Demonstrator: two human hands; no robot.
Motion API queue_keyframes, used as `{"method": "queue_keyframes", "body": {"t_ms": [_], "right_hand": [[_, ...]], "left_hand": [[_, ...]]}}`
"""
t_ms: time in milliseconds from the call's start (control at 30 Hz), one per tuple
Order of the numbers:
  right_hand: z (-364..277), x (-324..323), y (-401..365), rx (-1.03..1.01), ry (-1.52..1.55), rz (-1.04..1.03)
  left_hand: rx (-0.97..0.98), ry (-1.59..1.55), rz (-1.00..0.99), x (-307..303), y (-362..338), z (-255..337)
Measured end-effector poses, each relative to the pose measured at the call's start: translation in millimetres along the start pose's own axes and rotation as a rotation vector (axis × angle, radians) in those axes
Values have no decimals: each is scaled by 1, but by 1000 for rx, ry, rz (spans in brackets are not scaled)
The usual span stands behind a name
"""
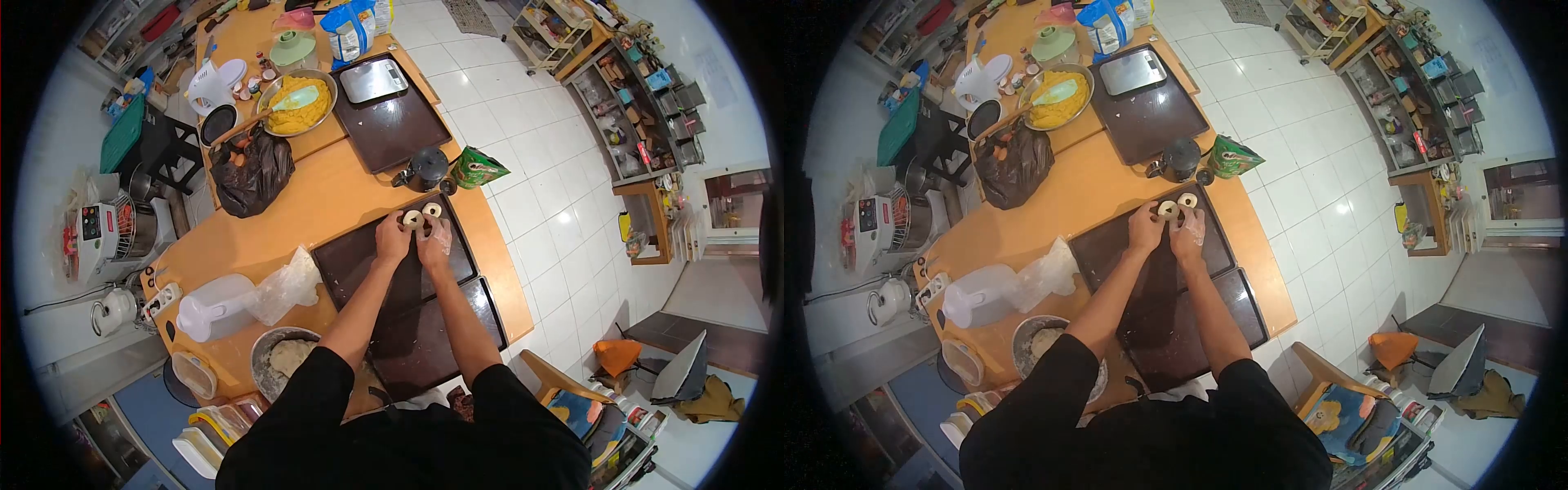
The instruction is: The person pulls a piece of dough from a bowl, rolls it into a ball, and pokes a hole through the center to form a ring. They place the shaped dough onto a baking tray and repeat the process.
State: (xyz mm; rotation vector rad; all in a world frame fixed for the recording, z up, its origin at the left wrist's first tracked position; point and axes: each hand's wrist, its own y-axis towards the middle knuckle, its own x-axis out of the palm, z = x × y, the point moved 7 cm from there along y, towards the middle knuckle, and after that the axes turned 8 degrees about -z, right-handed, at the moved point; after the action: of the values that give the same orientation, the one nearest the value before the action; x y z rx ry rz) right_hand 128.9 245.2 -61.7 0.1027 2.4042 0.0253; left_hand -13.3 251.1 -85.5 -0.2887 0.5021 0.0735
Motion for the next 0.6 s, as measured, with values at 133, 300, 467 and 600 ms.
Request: {"method": "queue_keyframes", "body": {"t_ms": [133, 300, 467, 600], "right_hand": [[-9, -1, -3, -85, -27, -45], [-11, -2, 0, -150, -20, -86], [-1, 2, 5, -146, 23, -108], [-7, 1, 5, -98, -96, -196]], "left_hand": [[93, 77, -14, 0, -12, 7], [218, 220, -86, 4, -21, 17], [225, 305, -159, 3, -21, 22], [175, 371, -243, 3, -20, 18]]}}
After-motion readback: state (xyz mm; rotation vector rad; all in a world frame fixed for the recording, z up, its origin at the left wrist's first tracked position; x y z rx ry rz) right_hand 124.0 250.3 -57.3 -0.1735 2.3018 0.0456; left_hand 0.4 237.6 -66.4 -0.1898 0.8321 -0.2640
